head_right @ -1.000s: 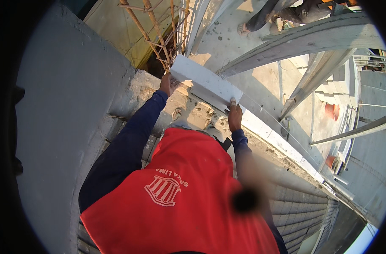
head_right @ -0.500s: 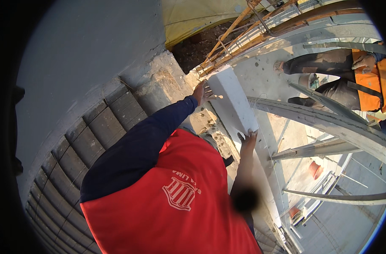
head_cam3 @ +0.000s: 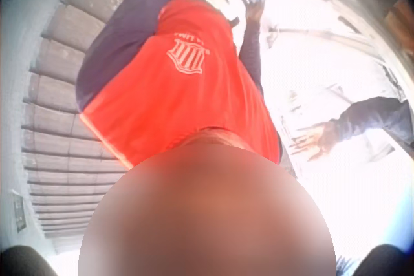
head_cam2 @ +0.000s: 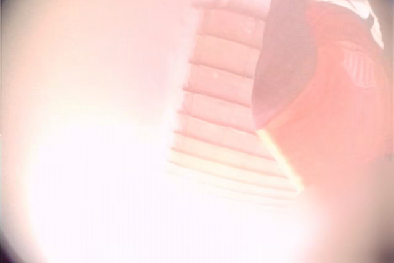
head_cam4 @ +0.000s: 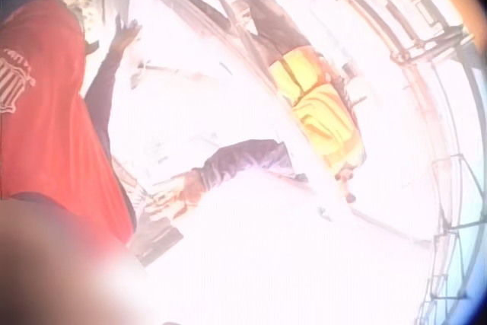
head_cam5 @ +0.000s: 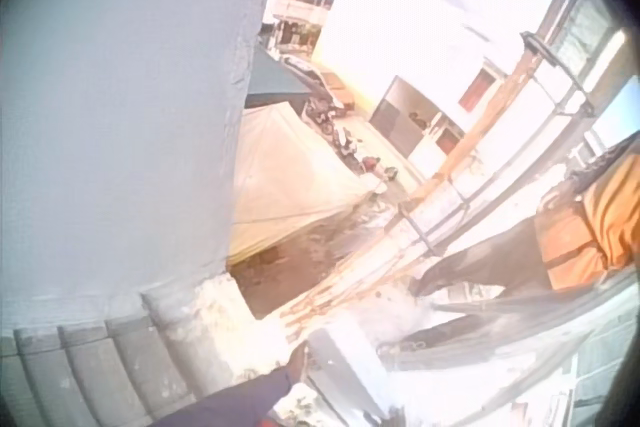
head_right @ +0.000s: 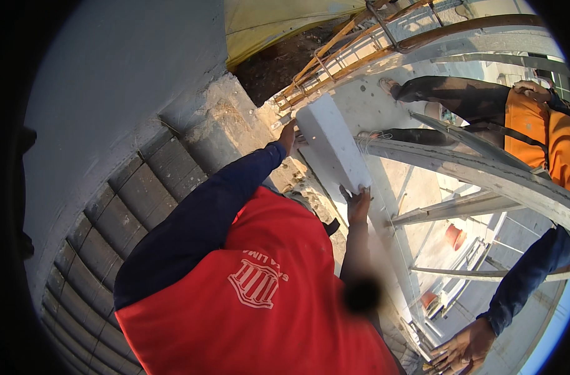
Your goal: The person places white rectangular roof tiles onto a curved metal frame on a rooftop. They use a trowel to apply mortar or adhesive to the frame before positioning each tile and tapping it into place.
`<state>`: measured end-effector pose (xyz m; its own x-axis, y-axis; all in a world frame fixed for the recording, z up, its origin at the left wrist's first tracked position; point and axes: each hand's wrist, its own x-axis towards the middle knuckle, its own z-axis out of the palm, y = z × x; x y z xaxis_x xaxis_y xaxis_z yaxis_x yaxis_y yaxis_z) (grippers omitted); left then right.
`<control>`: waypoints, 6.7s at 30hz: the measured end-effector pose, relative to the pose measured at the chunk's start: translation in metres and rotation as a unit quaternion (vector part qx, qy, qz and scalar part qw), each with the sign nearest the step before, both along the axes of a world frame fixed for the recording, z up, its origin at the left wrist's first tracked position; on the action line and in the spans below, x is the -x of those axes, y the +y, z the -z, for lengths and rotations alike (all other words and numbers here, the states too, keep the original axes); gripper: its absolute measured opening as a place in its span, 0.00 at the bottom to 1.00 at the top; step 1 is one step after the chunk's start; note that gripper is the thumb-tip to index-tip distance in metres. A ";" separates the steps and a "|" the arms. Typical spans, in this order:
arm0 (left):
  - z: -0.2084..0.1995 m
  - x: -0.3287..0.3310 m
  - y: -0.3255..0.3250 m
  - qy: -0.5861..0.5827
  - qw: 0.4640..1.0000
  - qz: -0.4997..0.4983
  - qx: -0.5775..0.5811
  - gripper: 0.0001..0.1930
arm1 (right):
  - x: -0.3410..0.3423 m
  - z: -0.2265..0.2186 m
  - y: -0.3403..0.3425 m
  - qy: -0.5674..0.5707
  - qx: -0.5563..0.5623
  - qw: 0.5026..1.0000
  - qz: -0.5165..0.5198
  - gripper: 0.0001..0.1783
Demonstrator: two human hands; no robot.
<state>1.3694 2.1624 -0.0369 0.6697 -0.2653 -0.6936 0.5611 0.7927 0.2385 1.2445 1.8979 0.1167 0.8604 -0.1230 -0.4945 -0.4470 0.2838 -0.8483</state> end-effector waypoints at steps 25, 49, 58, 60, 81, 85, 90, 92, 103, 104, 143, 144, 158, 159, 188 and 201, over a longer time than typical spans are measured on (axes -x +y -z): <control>0.149 0.103 0.272 0.165 0.942 0.085 -0.278 0.30 | 0.011 0.031 0.037 -0.044 0.074 0.971 0.221 0.24; -0.468 -0.177 0.126 -0.802 0.570 0.137 -0.111 0.57 | -0.023 0.165 0.009 -0.131 0.419 0.859 0.264 0.26; -0.458 -0.205 0.125 -0.799 0.560 0.173 -0.134 0.56 | -0.023 0.148 0.020 -0.122 0.355 0.870 0.321 0.26; -0.459 -0.210 0.125 -0.800 0.558 0.172 -0.140 0.56 | -0.020 0.135 0.029 -0.101 0.115 0.897 0.415 0.26; -0.453 -0.217 0.106 -0.799 0.577 0.120 -0.121 0.52 | 0.001 0.048 0.074 -0.038 0.142 0.910 0.388 0.32; -0.438 -0.227 0.105 -0.769 0.615 0.124 -0.119 0.51 | 0.001 0.040 0.079 -0.049 0.132 0.907 0.396 0.35; -0.418 -0.245 0.104 -0.713 0.680 0.133 -0.113 0.49 | 0.002 0.033 0.086 -0.061 0.142 0.909 0.386 0.36; -0.414 -0.250 0.104 -0.700 0.692 0.128 -0.122 0.48 | 0.002 0.033 0.087 -0.070 0.146 0.908 0.388 0.37; -0.433 -0.224 0.104 -0.638 0.738 0.138 -0.169 0.43 | 0.002 0.031 0.090 -0.080 0.135 0.903 0.400 0.36; -0.432 -0.222 0.105 -0.656 0.722 0.137 -0.174 0.45 | 0.003 0.032 0.089 -0.082 0.137 0.907 0.389 0.36; -0.463 -0.208 0.100 -0.795 0.580 0.146 -0.097 0.62 | 0.002 0.086 0.070 -0.136 0.130 0.904 0.383 0.22; -0.460 -0.207 0.102 -0.794 0.583 0.143 -0.099 0.62 | 0.002 0.086 0.071 -0.135 0.122 0.910 0.371 0.23; -0.462 -0.210 0.103 -0.791 0.591 0.105 -0.119 0.66 | 0.003 0.072 0.074 -0.068 0.146 0.899 0.408 0.29; -0.462 -0.211 0.103 -0.793 0.588 0.105 -0.120 0.66 | 0.002 0.069 0.076 -0.069 0.149 0.896 0.412 0.29; -0.461 -0.219 0.099 -0.799 0.582 0.091 -0.120 0.69 | 0.006 0.037 0.088 -0.079 0.154 0.909 0.379 0.41; -0.467 -0.211 0.103 -0.804 0.573 0.103 -0.117 0.63 | 0.006 0.031 0.091 -0.079 0.159 0.909 0.377 0.42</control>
